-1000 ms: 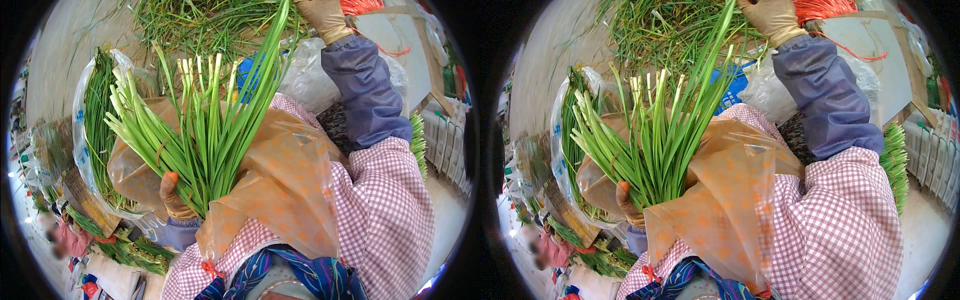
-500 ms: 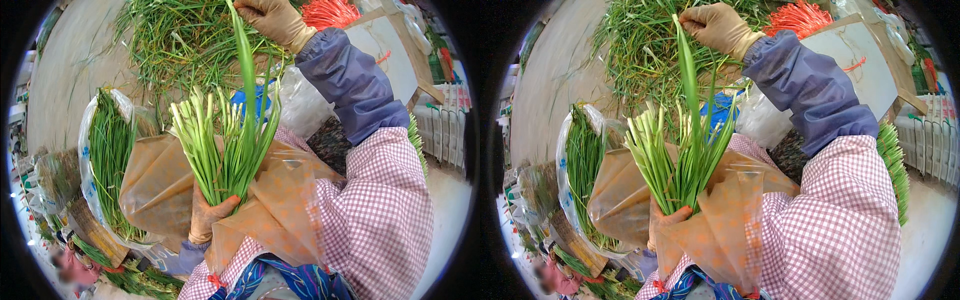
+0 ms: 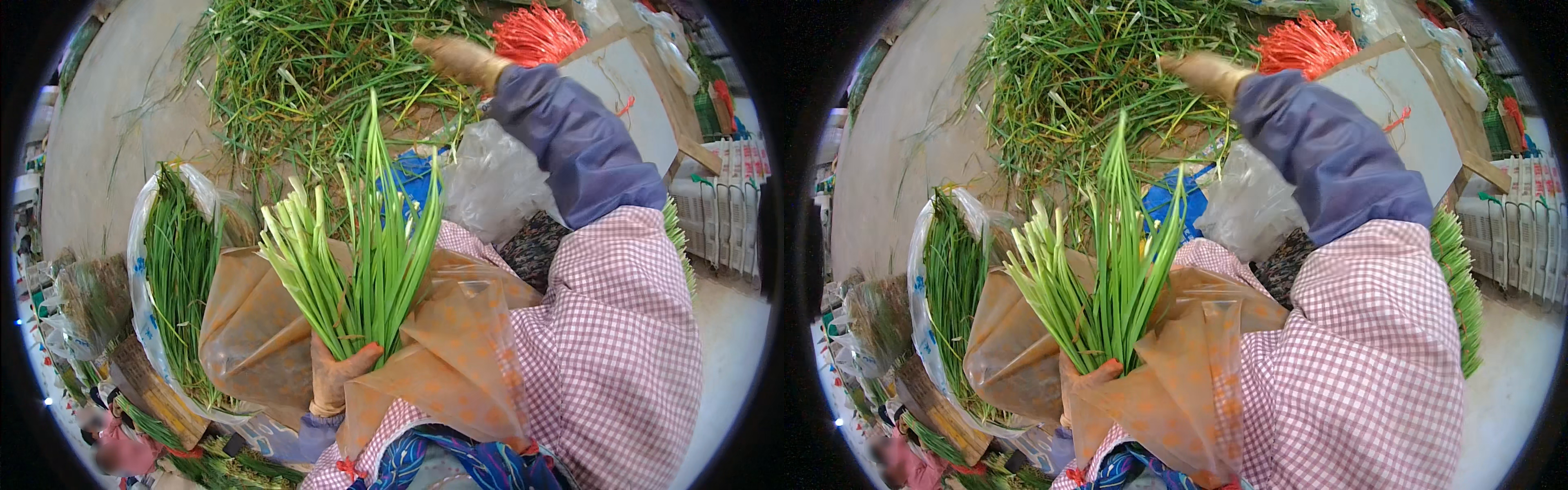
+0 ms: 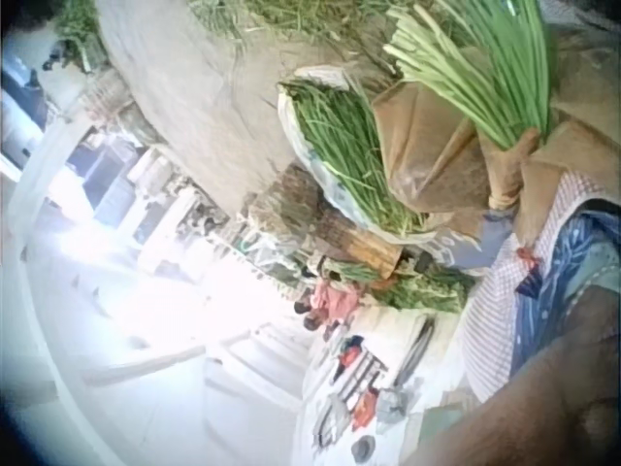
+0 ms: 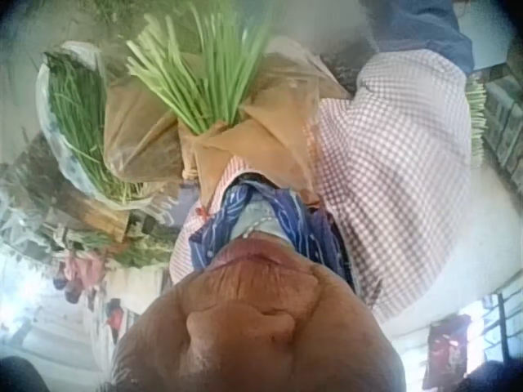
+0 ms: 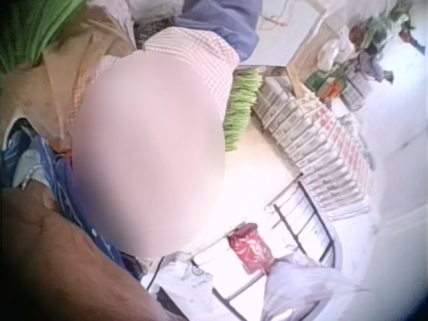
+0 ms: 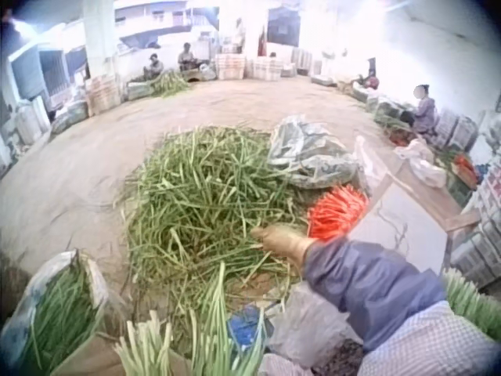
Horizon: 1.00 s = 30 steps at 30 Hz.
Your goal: The person sorts, cleans, and bundles green vegetable stalks, specifically garlic chives, by hand; they pick through a large pile to select stalks, remove debris or yellowed ends, and tie the sorted stalks into bundles using red ties before placing them aside.
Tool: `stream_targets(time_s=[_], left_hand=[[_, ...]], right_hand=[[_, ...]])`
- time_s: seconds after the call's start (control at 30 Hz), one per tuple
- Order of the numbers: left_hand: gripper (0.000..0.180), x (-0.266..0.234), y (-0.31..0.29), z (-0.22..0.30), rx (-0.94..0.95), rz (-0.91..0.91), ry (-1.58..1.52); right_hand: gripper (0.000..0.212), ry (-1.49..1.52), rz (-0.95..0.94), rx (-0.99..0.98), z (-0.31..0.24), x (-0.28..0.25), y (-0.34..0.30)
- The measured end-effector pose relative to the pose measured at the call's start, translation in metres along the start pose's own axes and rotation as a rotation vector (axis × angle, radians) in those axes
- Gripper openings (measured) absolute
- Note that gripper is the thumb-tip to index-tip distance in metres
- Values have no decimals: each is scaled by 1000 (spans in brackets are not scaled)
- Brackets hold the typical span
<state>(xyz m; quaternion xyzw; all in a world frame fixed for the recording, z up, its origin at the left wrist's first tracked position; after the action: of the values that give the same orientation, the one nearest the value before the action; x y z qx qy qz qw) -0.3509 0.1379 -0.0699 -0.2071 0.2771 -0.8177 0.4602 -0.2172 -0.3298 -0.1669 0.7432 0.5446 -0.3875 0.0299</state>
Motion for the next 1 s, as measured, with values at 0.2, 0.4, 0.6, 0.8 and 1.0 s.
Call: stream_targets(time_s=[0.2,0.4,0.6,0.8,1.0], left_hand=[[71,-1,-1,0,-10,23,-100],[72,-14,-7,-13,-62,20,-228],[73,-23,-9,-18,-28,56,-223],[78,-35,-11,-26,-7,74,-160],[77,-37,-13,-24,51,71,-245]], right_hand=[[66,1187,-425,336,-71,135,-59],[19,1146,-414,-398,-131,31,-8],[41,-189,48,-461,-130,-64,-92],[61,0,-474,225,-48,85,-141],[22,660,-430,147,-61,125,-127]])
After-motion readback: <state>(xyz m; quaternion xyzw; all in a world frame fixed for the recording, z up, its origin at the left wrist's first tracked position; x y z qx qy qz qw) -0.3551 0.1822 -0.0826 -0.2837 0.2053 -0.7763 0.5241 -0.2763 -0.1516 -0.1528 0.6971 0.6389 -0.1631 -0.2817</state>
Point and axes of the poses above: each hand's wrist, its own y-axis towards the middle knuckle, its own x-axis out of the palm, z = x × y, the point moved 5 cm from there along y, towards the middle knuckle
